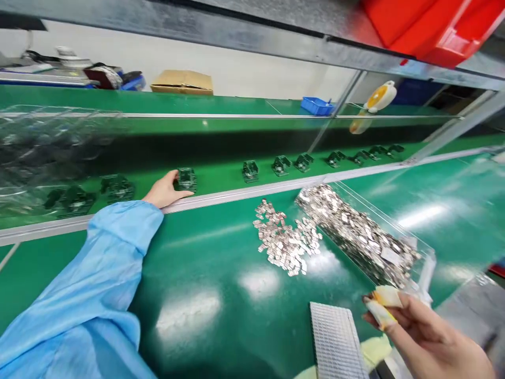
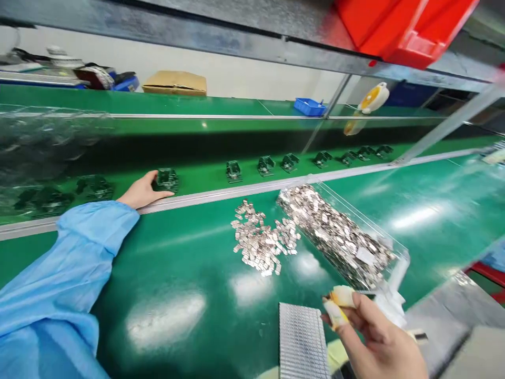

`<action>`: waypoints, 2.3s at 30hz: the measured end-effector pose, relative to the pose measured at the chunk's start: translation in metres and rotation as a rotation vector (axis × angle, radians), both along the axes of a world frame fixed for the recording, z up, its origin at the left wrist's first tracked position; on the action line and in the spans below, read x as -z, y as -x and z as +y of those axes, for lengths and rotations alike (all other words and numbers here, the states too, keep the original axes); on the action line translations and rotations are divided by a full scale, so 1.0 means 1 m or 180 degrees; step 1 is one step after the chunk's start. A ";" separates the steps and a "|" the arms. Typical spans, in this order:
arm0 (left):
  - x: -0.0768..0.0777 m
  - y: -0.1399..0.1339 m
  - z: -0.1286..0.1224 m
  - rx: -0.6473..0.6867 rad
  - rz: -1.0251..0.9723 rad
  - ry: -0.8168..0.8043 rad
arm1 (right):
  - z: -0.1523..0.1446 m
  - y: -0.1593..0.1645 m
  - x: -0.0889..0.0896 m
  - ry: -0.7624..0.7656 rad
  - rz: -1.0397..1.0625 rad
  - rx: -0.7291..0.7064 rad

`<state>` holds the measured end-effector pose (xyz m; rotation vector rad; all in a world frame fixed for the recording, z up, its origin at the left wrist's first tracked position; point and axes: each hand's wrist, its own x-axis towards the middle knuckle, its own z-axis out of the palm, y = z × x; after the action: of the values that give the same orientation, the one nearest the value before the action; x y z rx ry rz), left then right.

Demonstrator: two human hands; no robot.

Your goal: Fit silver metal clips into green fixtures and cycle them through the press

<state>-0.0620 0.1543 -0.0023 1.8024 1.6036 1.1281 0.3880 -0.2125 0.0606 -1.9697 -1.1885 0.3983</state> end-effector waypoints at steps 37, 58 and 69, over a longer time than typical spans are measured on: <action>0.000 -0.234 -0.326 0.3870 -0.2280 0.1768 | -0.075 0.117 0.036 -0.0922 0.0648 0.0794; -0.003 -0.230 -0.338 0.2926 -0.1402 0.1498 | -0.064 0.125 0.043 -0.1557 0.2492 0.0819; -0.001 -0.227 -0.341 0.2914 -0.1274 0.1205 | -0.065 0.126 0.048 -0.1549 0.2772 0.0916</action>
<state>0.1649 -0.1863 -0.0009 1.6134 0.5665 0.6241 0.2619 -0.2775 0.0124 -1.2767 -0.3796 0.6503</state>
